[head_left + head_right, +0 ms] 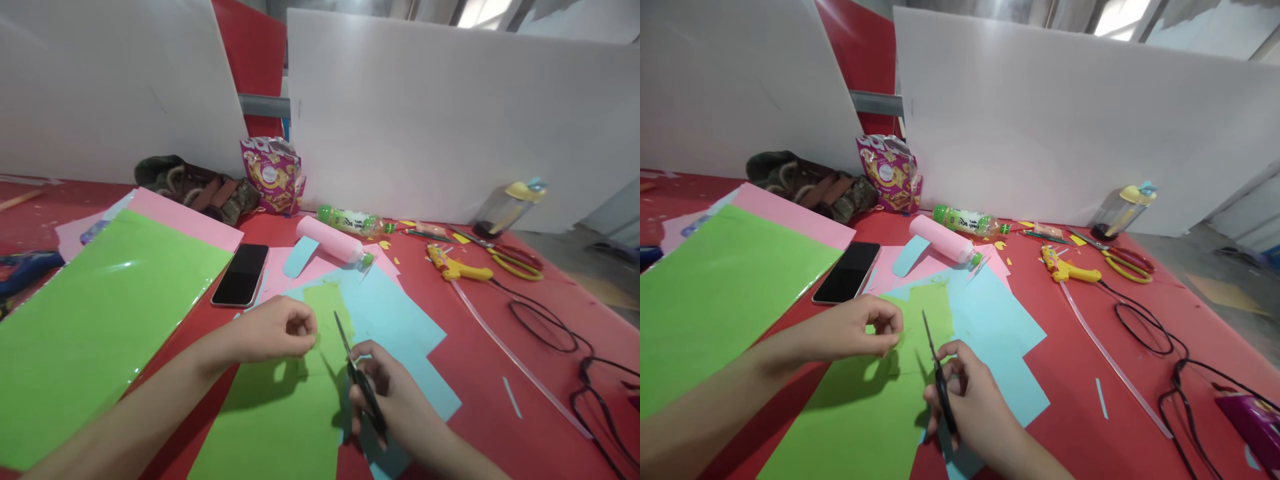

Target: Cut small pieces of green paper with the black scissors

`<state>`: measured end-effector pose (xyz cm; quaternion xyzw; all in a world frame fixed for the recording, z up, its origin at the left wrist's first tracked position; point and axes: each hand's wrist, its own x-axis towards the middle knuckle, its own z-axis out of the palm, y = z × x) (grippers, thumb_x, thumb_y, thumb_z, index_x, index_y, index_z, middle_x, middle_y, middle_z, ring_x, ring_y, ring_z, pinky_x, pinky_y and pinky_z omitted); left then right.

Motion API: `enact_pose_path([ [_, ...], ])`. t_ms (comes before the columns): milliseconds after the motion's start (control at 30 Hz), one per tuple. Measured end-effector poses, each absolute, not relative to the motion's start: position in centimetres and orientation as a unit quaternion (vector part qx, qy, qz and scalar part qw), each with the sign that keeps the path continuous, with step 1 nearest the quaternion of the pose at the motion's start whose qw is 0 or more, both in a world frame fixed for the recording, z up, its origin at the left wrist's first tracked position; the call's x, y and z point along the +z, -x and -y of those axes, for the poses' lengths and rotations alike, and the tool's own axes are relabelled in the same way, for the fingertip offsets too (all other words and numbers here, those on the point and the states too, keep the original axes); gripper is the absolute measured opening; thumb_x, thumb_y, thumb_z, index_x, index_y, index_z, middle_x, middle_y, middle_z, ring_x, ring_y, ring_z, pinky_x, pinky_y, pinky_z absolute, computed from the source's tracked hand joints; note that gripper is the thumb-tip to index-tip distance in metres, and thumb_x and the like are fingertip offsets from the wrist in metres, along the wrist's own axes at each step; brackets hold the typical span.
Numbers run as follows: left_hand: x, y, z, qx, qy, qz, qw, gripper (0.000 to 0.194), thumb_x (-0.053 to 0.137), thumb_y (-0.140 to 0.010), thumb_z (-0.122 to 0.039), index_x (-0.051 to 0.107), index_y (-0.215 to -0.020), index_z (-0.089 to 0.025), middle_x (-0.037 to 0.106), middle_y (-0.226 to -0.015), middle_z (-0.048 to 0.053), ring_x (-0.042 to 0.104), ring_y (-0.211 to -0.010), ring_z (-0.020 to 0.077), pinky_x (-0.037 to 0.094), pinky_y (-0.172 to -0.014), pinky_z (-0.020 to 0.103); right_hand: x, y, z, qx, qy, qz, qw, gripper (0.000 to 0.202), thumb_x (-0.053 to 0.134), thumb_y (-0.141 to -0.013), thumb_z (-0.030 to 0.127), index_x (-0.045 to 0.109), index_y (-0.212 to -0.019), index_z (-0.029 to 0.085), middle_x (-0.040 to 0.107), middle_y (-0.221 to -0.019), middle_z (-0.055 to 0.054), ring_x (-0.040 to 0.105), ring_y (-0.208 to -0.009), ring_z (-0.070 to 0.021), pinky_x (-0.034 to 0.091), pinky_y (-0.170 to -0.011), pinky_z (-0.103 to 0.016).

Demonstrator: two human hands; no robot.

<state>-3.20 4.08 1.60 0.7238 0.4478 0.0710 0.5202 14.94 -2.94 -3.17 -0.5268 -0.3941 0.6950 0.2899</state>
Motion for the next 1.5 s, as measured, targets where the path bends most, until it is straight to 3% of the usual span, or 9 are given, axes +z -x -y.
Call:
enact_pose_path([
  [133, 1.1, 2.9, -3.7, 0.089, -0.717, -0.442, 0.531, 0.007, 0.046, -0.064, -0.019, 0.048, -0.06, -0.015, 0.049, -0.051, -0.004, 0.044, -0.048, 0.008, 0.032, -0.046, 0.017, -3.4, -15.1, 2.8, 0.688, 0.478, 0.395, 0.378, 0.044, 0.064, -0.06, 0.045, 0.033, -0.085, 0.023, 0.043, -0.057, 0.01, 0.052, -0.037, -0.0074, 0.034, -0.024, -0.012],
  [233, 0.7, 2.6, -3.3, 0.103, -0.721, -0.427, 0.535, 0.006, 0.046, -0.063, -0.016, 0.049, -0.059, -0.014, 0.048, -0.05, -0.004, 0.043, -0.048, 0.0073, 0.032, -0.046, 0.016, -3.7, -15.3, 2.9, 0.683, 0.429, 0.406, 0.429, 0.055, 0.068, -0.054, 0.051, 0.034, -0.088, 0.023, 0.048, -0.064, 0.006, 0.055, -0.05, -0.0096, 0.043, -0.036, -0.018],
  [300, 0.4, 2.3, -3.0, 0.11, -0.724, -0.414, 0.54, 0.006, 0.046, -0.062, -0.015, 0.05, -0.059, -0.014, 0.047, -0.051, -0.004, 0.042, -0.048, 0.0069, 0.032, -0.046, 0.016, -3.6, -15.3, 3.0, 0.674, 0.417, 0.412, 0.45, 0.057, 0.072, -0.051, 0.047, 0.035, -0.088, 0.023, 0.049, -0.068, 0.005, 0.055, -0.058, -0.0095, 0.047, -0.049, -0.021],
  [400, 0.2, 1.6, -2.4, 0.116, -0.727, -0.407, 0.54, 0.007, 0.045, -0.065, -0.016, 0.052, -0.062, -0.014, 0.05, -0.053, -0.003, 0.043, -0.05, 0.0071, 0.033, -0.046, 0.016, -3.1, -15.3, 2.9, 0.65, 0.45, 0.404, 0.459, 0.048, 0.073, -0.056, 0.033, 0.035, -0.085, 0.023, 0.046, -0.067, 0.007, 0.053, -0.059, -0.0078, 0.045, -0.056, -0.021],
  [833, -1.0, 0.3, -0.5, 0.125, -0.804, -0.381, 0.44, 0.012, 0.043, -0.068, -0.015, 0.054, -0.062, -0.014, 0.052, -0.055, -0.002, 0.045, -0.053, 0.0083, 0.034, -0.052, 0.018, -2.8, -15.4, 2.8, 0.632, 0.467, 0.434, 0.441, 0.041, 0.066, -0.057, 0.012, 0.034, -0.08, 0.022, 0.046, -0.065, 0.009, 0.049, -0.051, -0.0052, 0.04, -0.05, -0.019],
  [1100, -1.2, 0.2, -0.5, 0.106, -0.807, -0.37, 0.448, 0.013, 0.043, -0.067, -0.015, 0.054, -0.062, -0.014, 0.052, -0.055, -0.002, 0.044, -0.052, 0.0087, 0.033, -0.051, 0.018, -2.9, -15.3, 2.8, 0.632, 0.476, 0.443, 0.423, 0.045, 0.069, -0.054, 0.014, 0.035, -0.082, 0.023, 0.044, -0.066, 0.008, 0.045, -0.053, -0.006, 0.038, -0.05, -0.02],
  [1500, -1.2, 0.0, -0.6, 0.116, -0.762, -0.395, 0.499, 0.018, 0.04, -0.077, -0.025, 0.05, -0.067, -0.015, 0.047, -0.056, -0.003, 0.042, -0.053, 0.0083, 0.032, -0.05, 0.018, -3.0, -15.1, 2.9, 0.589, 0.499, 0.408, 0.487, 0.042, 0.066, -0.057, 0.017, 0.033, -0.083, 0.024, 0.043, -0.067, 0.008, 0.044, -0.051, -0.0052, 0.035, -0.047, -0.018],
])
